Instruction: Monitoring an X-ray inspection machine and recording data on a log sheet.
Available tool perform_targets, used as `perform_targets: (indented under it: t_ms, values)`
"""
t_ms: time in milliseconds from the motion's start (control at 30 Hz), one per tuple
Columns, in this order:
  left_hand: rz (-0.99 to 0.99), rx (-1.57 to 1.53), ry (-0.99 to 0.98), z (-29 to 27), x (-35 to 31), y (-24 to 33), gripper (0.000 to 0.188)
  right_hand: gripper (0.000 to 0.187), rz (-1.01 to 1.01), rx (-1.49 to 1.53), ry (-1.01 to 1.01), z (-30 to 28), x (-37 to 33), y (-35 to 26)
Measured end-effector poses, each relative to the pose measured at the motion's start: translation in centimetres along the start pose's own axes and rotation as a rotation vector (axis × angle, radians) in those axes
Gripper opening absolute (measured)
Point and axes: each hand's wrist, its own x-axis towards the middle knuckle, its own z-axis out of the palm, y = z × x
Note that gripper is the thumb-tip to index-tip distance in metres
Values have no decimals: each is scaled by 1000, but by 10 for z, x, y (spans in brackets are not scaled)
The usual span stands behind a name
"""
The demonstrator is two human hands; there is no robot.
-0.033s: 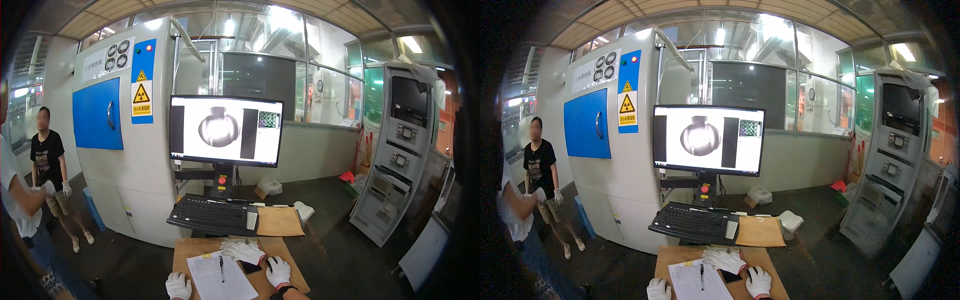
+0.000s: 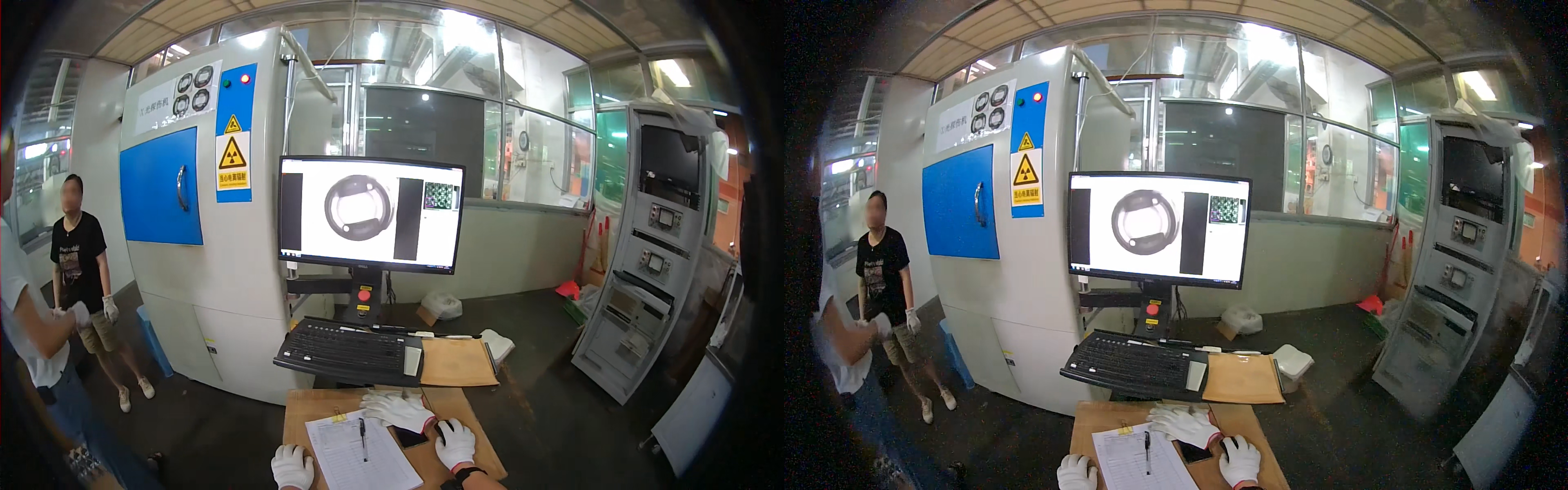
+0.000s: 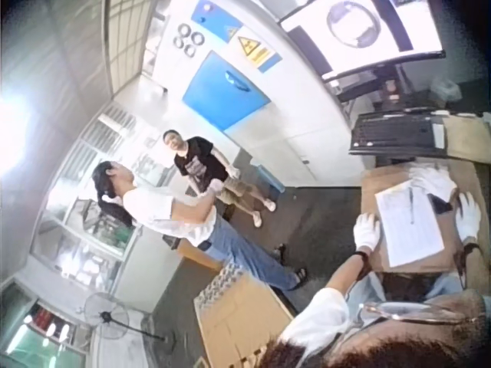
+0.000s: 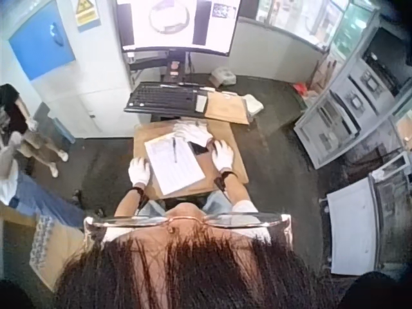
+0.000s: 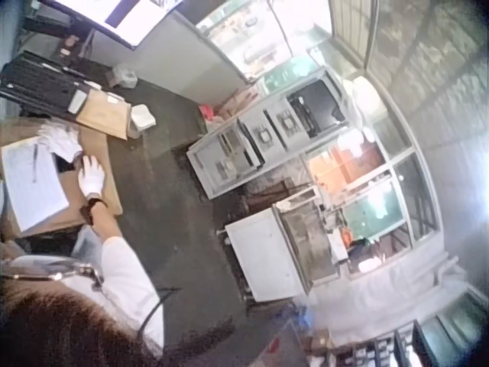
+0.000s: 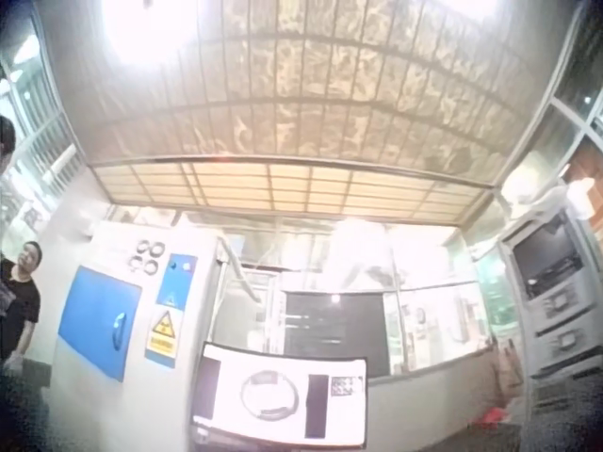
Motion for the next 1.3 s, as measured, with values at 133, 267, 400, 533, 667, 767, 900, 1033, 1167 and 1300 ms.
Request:
perform_targets:
  t_ms: [133,267,400,533,667,767,900,1033,1167,1300]
  values:
    - [6,12,33,1,-1,0,24,45,-17,4,8,-1,1,-1]
    - [-7,32,27,1,-1,0,24,43,-1,3,-18,-3,3,-3]
    - [17,26,48,3,0,-2,23,42,5,12,-30,-1,3,-2]
    - [9,23,27,7,-1,-4,22,41,-16,-1,3,4,1,1]
    - [0,29,23,4,-1,-2,22,40,-1,17,-1,2,2,0]
    - [13,32,44,3,-2,-1,23,40,3,14,-11,3,1,1]
    - [12,3,32,2,-1,-1,24,42,2,-15,-24,1,2,0]
    - [17,4,57,1,-1,0,24,43,-12,-24,-1,1,2,-1]
    - [3,19,36,8,-3,-4,24,45,8,-19,-22,-3,3,-4]
    - [11,18,48,5,-2,-2,24,45,4,7,-7,0,2,-1]
